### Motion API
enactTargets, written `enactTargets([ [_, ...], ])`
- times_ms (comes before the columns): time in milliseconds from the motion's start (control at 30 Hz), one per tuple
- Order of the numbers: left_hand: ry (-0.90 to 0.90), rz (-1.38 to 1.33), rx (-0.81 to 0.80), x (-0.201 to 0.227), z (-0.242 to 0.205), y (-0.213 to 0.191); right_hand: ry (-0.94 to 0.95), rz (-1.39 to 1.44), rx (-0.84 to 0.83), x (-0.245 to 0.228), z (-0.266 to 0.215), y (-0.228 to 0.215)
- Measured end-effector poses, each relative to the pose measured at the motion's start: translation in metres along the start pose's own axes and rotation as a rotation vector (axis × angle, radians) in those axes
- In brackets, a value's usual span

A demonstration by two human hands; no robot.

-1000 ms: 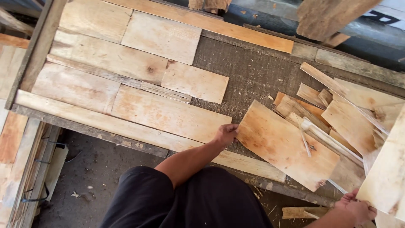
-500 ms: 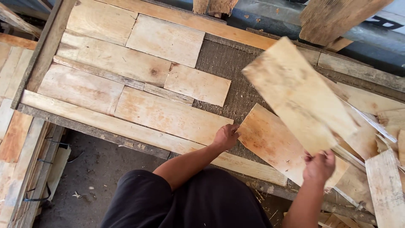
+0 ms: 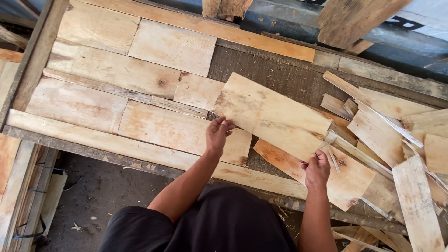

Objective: The recorder is selecting, fitting, and trimming thin wood veneers to cover a larger wooden panel on a workbench.

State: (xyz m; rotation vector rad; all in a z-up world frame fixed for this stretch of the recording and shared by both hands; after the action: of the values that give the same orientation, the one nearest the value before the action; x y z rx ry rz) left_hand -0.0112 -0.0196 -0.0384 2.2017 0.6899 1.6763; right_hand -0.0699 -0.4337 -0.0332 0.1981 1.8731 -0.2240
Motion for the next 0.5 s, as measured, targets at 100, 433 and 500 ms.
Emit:
enactTargets([
  [100, -0.027, 0.053, 0.032, -0.026, 0.006, -0.02, 0.035, 0.033, 0.012, 0.008, -0.006, -0.008],
  [433, -0.181, 0.768, -0.261, -0.075, -0.009, 0.049, 0.048, 0.161, 0.281, 0.037, -0.02, -0.09],
  [500, -0.144, 0.851, -0.288, -0.084, -0.005, 0.058, 0.042, 0.153, 0.29, 0.033, -0.024, -0.098],
])
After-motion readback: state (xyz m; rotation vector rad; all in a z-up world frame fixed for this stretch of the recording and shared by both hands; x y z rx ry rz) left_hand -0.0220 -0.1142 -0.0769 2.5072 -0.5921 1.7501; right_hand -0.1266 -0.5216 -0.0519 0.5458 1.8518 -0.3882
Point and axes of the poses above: each hand's wrist, its own z-axis towards the middle knuckle, its own y-axis out of the palm, x = y × z, the point moved 6 cm from there along z, towards the middle knuckle, and after that the axes turned 11 degrees about -x, right-handed, at the moved point
